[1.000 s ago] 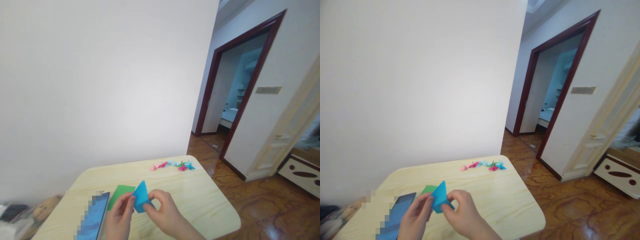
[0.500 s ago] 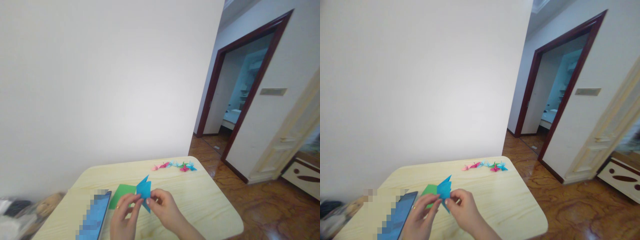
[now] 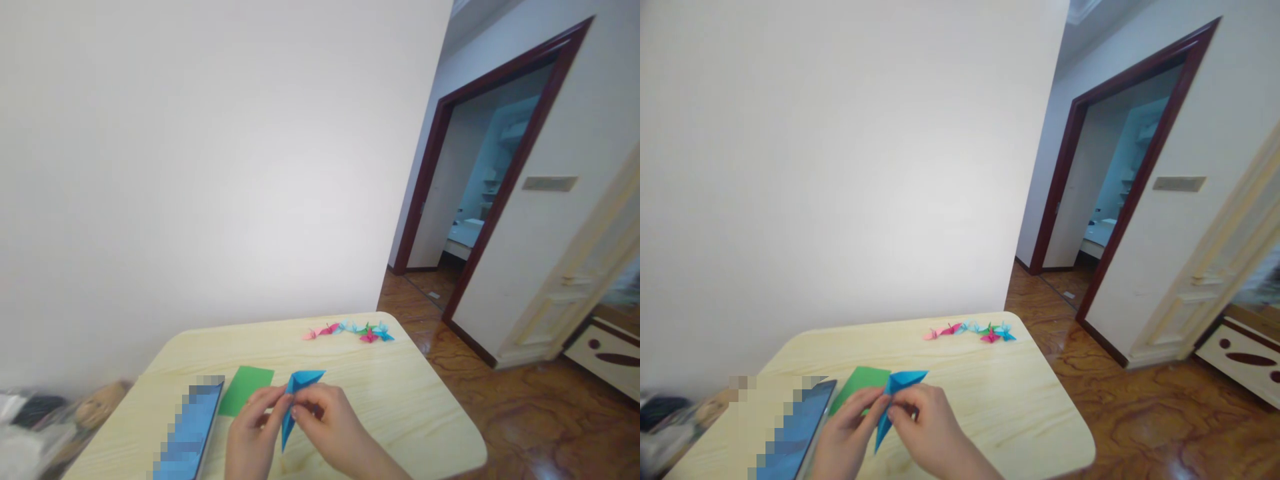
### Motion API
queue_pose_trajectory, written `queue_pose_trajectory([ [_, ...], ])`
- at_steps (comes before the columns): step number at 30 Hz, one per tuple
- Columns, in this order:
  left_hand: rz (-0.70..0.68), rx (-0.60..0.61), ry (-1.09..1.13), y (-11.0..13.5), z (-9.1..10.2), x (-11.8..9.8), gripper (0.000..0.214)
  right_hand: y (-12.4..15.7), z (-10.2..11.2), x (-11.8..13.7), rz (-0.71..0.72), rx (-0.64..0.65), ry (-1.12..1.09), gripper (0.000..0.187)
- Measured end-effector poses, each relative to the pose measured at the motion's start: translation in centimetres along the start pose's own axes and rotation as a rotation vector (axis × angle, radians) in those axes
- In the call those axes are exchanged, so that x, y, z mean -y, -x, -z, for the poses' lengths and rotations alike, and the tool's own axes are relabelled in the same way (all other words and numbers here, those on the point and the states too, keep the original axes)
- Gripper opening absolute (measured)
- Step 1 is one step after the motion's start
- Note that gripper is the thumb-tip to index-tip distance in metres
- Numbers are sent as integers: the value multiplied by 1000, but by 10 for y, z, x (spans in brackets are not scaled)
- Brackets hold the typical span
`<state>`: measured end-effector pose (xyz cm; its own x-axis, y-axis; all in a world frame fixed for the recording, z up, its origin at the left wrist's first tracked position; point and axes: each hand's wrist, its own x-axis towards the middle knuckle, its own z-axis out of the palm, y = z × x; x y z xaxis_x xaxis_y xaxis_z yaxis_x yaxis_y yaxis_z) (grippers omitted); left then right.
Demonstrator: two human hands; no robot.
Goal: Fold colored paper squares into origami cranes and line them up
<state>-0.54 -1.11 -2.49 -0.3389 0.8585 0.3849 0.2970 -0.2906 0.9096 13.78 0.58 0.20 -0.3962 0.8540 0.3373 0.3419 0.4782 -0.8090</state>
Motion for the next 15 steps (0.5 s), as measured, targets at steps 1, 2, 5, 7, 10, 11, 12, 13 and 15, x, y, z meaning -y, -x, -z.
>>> queue_pose_trajectory([
  [1,5,13,-4,0,1,-1,26,1,4,3,19,4,41,13],
  [2,10,32,-10,0,1,-1,26,2,9,6,50,-5,83,14],
  [5,3,97,-47,2,2,-5,25,0,25,16,126,-104,201,14],
  [7,-19,136,-87,3,2,-9,24,-4,34,21,158,-171,239,14],
  [10,-65,171,-133,5,1,-12,24,-11,38,22,178,-151,236,33],
  [11,-81,175,-141,5,1,-13,24,-12,38,22,179,-120,213,36],
  [12,-98,181,-145,6,1,-14,24,-14,36,20,174,-90,182,35],
  [13,-116,190,-150,6,1,-14,24,-15,35,19,164,-68,150,31],
  [15,-148,215,-163,7,1,-14,23,-17,31,16,130,-50,97,18],
])
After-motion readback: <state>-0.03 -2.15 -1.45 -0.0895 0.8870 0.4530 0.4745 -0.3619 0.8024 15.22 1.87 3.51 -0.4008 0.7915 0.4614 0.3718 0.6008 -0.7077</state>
